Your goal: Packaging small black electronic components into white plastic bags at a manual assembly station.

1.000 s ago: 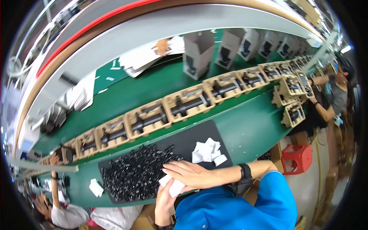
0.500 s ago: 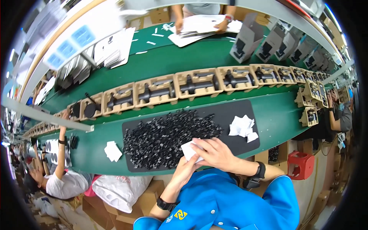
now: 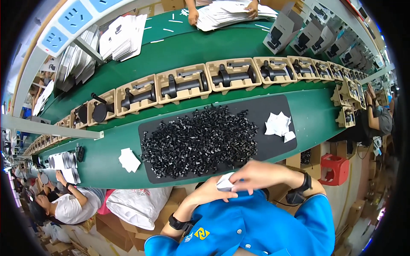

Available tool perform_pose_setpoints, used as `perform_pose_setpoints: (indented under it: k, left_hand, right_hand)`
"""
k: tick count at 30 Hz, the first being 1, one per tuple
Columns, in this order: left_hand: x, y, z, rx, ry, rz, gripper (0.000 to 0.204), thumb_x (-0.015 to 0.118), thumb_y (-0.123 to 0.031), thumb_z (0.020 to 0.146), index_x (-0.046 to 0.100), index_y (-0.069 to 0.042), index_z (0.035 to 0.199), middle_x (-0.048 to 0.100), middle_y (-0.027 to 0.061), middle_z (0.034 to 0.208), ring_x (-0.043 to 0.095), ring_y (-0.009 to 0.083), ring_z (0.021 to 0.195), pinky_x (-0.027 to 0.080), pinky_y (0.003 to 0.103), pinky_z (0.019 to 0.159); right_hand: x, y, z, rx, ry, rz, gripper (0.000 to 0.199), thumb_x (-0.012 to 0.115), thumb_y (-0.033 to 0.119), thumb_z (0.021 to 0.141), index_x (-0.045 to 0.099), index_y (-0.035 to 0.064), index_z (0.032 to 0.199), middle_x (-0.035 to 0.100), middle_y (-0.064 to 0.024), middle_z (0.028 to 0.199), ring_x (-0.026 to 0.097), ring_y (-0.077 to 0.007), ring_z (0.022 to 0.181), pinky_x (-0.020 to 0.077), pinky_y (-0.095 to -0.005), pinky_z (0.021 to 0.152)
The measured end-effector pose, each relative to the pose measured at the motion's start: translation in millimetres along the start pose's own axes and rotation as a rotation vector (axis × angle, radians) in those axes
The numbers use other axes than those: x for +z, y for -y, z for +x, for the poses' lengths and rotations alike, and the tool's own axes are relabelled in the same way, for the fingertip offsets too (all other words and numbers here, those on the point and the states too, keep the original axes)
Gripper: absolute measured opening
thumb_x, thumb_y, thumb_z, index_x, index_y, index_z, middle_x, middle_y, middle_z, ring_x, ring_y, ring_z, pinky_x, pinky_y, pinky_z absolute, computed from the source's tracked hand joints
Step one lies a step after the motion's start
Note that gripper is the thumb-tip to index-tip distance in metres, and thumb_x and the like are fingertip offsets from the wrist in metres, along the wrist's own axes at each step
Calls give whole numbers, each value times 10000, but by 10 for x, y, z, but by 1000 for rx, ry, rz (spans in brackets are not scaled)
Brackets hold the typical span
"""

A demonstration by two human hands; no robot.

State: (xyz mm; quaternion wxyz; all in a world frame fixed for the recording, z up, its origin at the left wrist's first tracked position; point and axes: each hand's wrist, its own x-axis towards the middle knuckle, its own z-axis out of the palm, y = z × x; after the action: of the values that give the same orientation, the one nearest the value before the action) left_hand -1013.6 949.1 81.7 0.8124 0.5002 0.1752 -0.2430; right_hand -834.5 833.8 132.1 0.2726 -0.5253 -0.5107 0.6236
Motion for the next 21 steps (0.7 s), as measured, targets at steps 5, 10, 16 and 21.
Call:
perform_pose_setpoints:
  k: [5,10,16,21]
  left_hand:
    - [-159,257,201,107,-94,382,388,781,-111,674,627,-8,1015,660,43,939,583,83,823,487,260,744]
    - [-462,443,156,57,-503,83,262,761,-52,725,628,-24,949,634,9,813,598,76,724,501,213,597]
    - [-478,303,99,121,-570,-96,264,736,-5,741,620,-6,977,637,31,841,606,90,722,523,225,579]
    - [-536,361,52,180,-612,-273,311,722,47,730,607,14,1017,651,78,899,637,139,767,562,267,612]
  right_hand:
    - [61,-222,231,-104,250,-323,283,611,208,838,502,-38,925,618,-201,886,620,-360,797,505,-411,659]
    - [-496,-985,700,128,-580,36,164,625,141,828,634,30,948,655,-96,959,669,-190,636,516,-296,463]
    - [-691,-2093,1645,411,-719,-816,270,648,313,785,624,48,833,656,-150,831,651,-317,743,525,-417,644]
    - [-701,-1935,1844,501,-701,-759,102,591,103,724,658,26,718,650,-192,740,657,-335,737,529,-414,660]
